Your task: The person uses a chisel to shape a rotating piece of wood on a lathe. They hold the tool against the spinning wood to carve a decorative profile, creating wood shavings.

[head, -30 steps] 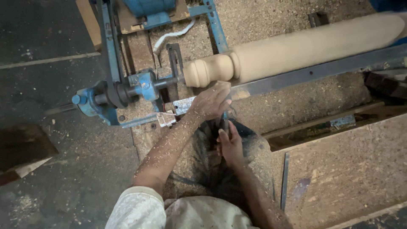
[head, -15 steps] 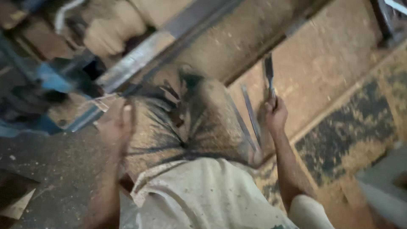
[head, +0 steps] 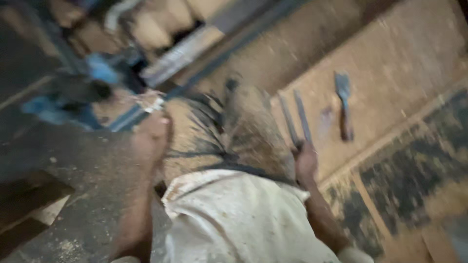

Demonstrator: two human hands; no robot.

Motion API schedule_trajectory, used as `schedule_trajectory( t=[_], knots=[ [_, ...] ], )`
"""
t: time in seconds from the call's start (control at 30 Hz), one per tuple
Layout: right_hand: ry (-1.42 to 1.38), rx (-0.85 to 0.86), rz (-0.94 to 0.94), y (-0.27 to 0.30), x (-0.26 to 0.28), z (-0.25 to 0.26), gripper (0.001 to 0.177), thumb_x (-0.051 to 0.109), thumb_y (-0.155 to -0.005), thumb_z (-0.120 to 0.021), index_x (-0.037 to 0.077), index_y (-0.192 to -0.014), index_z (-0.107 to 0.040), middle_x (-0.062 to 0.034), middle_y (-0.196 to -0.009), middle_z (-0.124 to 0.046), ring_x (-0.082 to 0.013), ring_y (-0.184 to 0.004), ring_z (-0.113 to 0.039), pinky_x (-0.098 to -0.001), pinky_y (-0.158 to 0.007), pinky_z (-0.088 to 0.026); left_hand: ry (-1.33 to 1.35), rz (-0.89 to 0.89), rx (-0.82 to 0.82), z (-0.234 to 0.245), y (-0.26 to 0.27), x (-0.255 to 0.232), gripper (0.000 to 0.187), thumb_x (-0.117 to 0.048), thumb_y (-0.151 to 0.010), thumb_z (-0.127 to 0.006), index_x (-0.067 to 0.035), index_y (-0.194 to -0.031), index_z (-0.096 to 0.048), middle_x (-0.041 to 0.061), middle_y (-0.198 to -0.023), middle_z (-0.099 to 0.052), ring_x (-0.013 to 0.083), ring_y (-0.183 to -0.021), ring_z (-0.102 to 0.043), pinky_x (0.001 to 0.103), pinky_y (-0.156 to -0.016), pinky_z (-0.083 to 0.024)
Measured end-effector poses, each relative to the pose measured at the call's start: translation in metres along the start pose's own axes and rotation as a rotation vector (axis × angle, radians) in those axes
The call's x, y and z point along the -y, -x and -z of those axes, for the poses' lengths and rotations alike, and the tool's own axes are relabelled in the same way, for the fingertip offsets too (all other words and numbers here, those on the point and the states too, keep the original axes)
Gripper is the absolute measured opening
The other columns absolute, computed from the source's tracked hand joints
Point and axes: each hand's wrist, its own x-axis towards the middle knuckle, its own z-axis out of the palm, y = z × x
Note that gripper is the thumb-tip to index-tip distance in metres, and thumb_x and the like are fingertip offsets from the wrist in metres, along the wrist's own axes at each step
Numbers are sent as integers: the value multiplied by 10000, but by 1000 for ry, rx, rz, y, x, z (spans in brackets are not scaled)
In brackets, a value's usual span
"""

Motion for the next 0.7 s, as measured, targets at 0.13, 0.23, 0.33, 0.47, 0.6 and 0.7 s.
schedule_trajectory(
  t=[0.13, 0.23, 0.33, 0.47, 0.6, 0.7],
  knots=[
    [53, 112, -50, -16, -6, -4, 448, 327, -919, -631, 62, -1278, -666, -261, -1185, -683, -438, -1105, -634, -513, -917, -492, -69, -63, -195, -12, -11, -16, 324, -369, -1010, -575, -147, -1198, -717, 146, -1124, -731, 363, -1005, -698, 542, -884, -516],
    [-2, 184, -282, -24, -5, 16, 406, 373, -1052, -573, 43, -1246, -708, -285, -1082, -729, -426, -996, -695, -481, -887, -528, 152, 4, -94, -4, -24, -25, 260, -284, -1006, -588, -129, -1178, -705, 113, -1121, -728, 314, -1037, -714, 443, -907, -571],
    [-270, 134, -17, -62, 42, 32, 344, 331, -1058, -569, 45, -1219, -673, -194, -954, -687, -314, -844, -628, -424, -755, -491, 70, -23, -133, -11, -39, -31, 269, -239, -981, -629, -92, -1191, -710, 107, -1201, -721, 297, -1124, -693, 431, -969, -542],
    [-592, 447, 48, -81, 146, 67, 282, 277, -1041, -566, 77, -1227, -635, -85, -814, -620, -173, -655, -516, -343, -573, -417, -324, -420, -169, -25, -73, -38, 311, -158, -943, -678, -46, -1234, -675, 148, -1400, -637, 321, -1368, -565, 438, -1168, -450],
    [-645, 765, -70, -97, 253, 36, 280, 276, -1066, -487, 23, -1055, -607, -47, -790, -648, -123, -563, -553, -297, -480, -442, -685, -673, 88, -42, -127, -42, 685, -68, -813, -668, -41, -1485, -538, 148, -1583, -455, 278, -1493, -390, 379, -1265, -327],
    [-792, 779, -95, -96, 294, 3, 258, 250, -1073, -490, 28, -1118, -614, -40, -792, -612, -119, -549, -532, -284, -471, -446, -464, -700, 153, -76, -178, -40, 758, -36, -797, -611, -154, -1531, -458, 46, -1635, -389, 224, -1483, -366, 366, -1228, -313]
  ],
)
